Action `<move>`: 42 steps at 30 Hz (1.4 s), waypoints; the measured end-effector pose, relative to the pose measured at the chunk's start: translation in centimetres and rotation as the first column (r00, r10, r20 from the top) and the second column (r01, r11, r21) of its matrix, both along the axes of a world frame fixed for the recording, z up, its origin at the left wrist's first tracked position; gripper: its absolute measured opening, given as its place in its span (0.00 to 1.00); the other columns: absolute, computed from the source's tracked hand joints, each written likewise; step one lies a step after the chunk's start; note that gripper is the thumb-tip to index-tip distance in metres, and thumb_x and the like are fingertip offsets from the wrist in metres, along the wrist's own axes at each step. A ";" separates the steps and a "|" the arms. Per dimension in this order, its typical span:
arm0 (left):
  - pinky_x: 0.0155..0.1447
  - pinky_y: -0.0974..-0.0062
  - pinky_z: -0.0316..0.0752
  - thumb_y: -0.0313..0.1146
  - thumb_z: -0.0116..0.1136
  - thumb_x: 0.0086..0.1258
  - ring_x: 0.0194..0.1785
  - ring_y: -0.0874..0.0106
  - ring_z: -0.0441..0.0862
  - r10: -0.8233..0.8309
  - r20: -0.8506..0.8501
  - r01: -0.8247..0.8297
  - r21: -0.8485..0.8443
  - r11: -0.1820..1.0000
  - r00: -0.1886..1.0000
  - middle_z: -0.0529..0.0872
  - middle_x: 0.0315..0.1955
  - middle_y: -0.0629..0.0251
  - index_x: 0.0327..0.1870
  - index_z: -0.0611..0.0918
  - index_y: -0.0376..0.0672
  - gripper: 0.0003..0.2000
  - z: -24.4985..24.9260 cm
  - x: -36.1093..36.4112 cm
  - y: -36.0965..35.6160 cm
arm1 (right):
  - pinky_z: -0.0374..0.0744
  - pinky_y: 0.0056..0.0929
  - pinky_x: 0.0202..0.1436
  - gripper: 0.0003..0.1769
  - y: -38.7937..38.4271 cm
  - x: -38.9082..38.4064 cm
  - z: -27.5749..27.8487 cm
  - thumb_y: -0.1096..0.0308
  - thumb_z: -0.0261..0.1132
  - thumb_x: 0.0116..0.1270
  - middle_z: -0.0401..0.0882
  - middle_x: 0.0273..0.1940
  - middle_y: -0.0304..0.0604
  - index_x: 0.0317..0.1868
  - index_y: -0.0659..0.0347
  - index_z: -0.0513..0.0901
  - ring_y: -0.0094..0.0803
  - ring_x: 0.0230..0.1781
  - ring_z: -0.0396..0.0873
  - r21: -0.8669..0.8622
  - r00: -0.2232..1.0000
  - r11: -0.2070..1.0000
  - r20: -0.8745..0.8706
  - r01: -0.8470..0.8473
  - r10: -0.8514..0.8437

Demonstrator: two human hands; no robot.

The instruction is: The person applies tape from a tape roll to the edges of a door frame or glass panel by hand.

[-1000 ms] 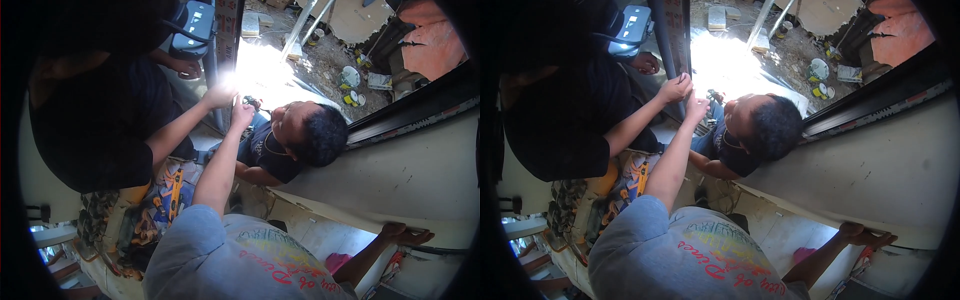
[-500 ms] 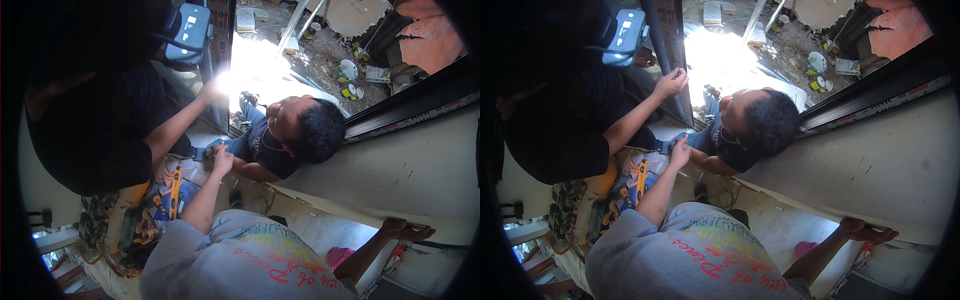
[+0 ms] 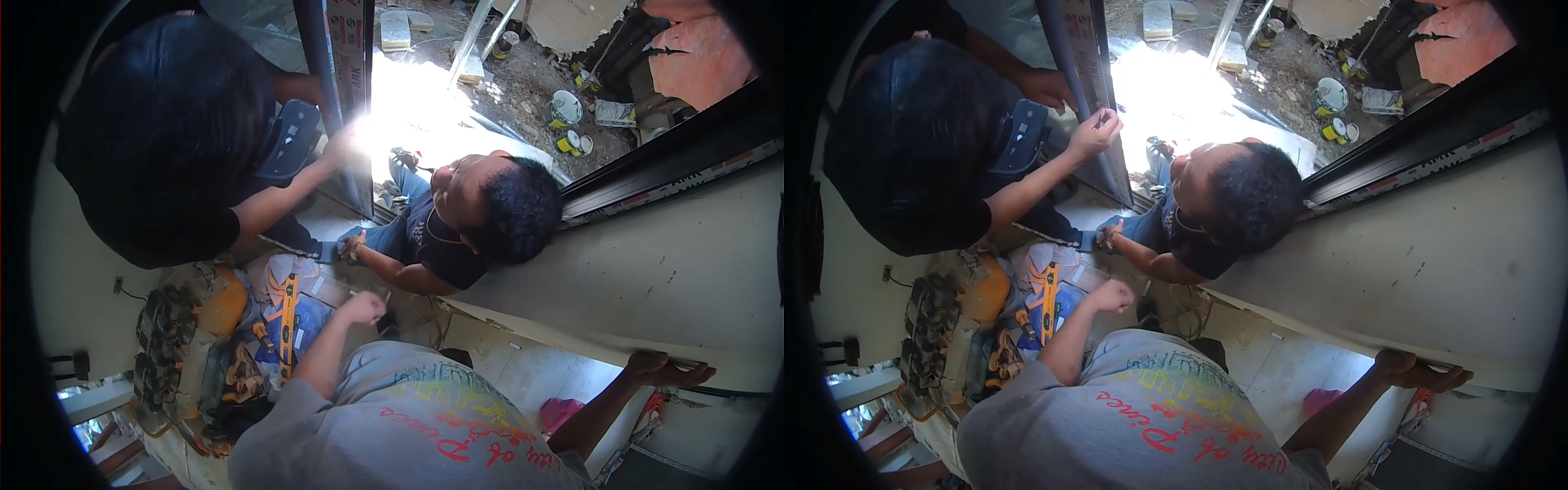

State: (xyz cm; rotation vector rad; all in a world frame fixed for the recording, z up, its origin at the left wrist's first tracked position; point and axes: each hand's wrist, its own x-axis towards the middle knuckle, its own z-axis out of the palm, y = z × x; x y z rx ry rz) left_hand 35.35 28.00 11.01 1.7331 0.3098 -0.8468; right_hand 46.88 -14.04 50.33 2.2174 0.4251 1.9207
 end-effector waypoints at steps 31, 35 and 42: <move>0.39 0.79 0.77 0.35 0.61 0.63 0.32 0.78 0.82 0.506 0.703 -0.612 -0.126 0.781 0.500 0.86 0.30 0.61 0.41 0.83 0.34 0.13 14.1 26.4 17.1 | 0.63 0.52 0.62 0.35 -4.3 0.2 -1.5 0.41 0.36 0.70 0.53 0.64 0.58 0.67 0.58 0.51 0.54 0.65 0.56 -0.073 0.977 0.974 0.001 0.213 -0.213; 0.39 0.81 0.76 0.32 0.60 0.64 0.34 0.79 0.81 0.631 0.592 -0.588 -0.302 0.751 0.501 0.86 0.33 0.63 0.43 0.83 0.34 0.11 14.8 26.1 16.8 | 0.64 0.52 0.62 0.35 -4.2 0.1 -1.5 0.42 0.39 0.70 0.51 0.65 0.58 0.68 0.55 0.50 0.55 0.66 0.54 -0.069 0.977 0.974 -0.004 0.214 -0.215; 0.44 0.75 0.76 0.36 0.59 0.64 0.37 0.73 0.82 0.564 0.659 -0.617 -0.188 0.764 0.498 0.85 0.34 0.59 0.42 0.82 0.34 0.13 14.9 25.8 16.9 | 0.65 0.51 0.62 0.35 -3.2 -0.2 -1.5 0.42 0.45 0.69 0.48 0.66 0.59 0.70 0.49 0.48 0.56 0.67 0.51 -0.036 0.981 0.982 -0.036 0.187 -0.188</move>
